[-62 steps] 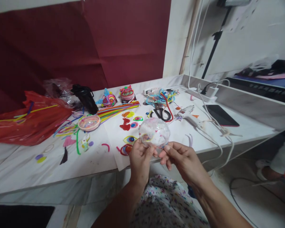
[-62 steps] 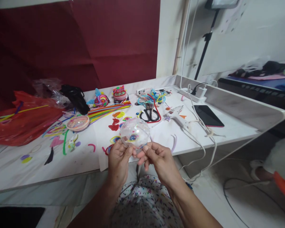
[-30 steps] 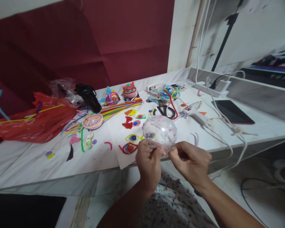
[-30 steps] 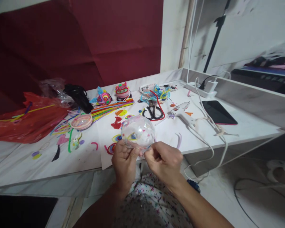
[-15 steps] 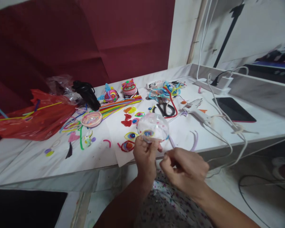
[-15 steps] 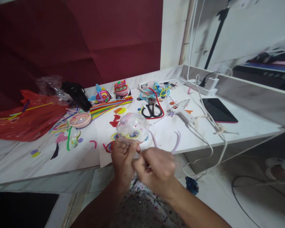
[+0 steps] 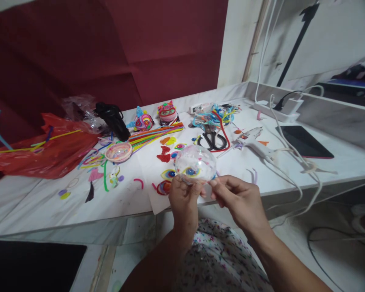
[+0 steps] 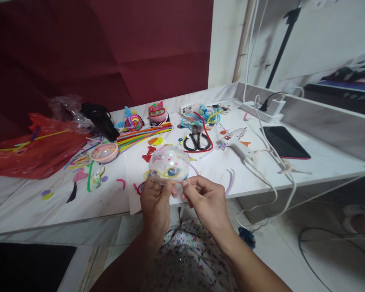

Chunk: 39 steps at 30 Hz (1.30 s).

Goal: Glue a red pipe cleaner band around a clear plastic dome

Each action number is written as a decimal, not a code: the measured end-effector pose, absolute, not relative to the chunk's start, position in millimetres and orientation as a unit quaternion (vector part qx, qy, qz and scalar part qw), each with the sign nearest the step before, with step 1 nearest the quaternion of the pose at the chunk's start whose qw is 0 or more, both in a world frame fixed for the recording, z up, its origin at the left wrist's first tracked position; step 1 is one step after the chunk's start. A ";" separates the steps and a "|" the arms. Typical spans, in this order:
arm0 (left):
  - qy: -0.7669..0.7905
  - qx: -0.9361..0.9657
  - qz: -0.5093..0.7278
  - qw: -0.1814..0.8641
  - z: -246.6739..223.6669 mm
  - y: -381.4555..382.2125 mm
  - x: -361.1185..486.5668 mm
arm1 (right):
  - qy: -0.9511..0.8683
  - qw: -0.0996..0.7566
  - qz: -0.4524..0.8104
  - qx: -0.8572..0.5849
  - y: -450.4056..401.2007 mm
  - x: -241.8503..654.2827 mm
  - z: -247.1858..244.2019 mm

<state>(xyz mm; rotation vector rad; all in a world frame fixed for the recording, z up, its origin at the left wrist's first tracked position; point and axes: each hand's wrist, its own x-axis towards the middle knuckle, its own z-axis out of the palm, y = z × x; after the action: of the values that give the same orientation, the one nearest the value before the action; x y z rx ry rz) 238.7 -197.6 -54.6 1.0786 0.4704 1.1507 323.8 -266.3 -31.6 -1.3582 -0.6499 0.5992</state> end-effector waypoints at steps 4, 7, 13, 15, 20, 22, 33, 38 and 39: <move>0.206 0.501 0.507 0.670 -59.1 -199.3 238.4 | -0.283 0.685 0.214 -0.636 -267.0 323.5 -34.8; 0.205 0.505 0.497 0.675 -60.4 -202.0 239.7 | -0.290 0.680 0.085 -0.668 -265.5 320.9 -39.4; 0.205 0.473 0.469 0.717 -53.9 -205.2 239.2 | -0.455 0.530 -0.238 -0.675 -266.5 335.1 -47.6; 0.202 0.456 0.479 0.722 -47.6 -204.1 237.1 | -0.450 0.495 -0.290 -0.685 -273.3 345.1 -44.5; 0.210 0.428 0.461 0.748 -33.5 -198.5 233.7 | -0.491 0.499 -0.141 -0.700 -303.4 358.8 -29.4; 0.213 0.428 0.456 0.751 -31.8 -196.3 233.1 | -0.547 0.464 -0.051 -0.695 -315.0 362.0 -28.9; 0.212 0.445 0.542 0.681 -21.4 -163.3 198.3 | -0.542 0.330 -0.117 -0.764 -336.0 390.8 -52.3; 0.210 0.430 0.575 0.664 -15.2 -148.0 178.2 | -0.567 0.350 -0.139 -0.732 -312.0 400.6 -48.4; 0.210 0.428 0.577 0.663 -14.6 -146.4 176.1 | -0.565 0.353 -0.122 -0.736 -304.5 403.4 -47.1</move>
<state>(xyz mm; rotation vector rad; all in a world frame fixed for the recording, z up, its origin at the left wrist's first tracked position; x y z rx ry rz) 176.1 -146.4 -14.6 0.9675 0.4743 1.3032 403.4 -304.5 -47.1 -1.9030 -1.4618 -0.3158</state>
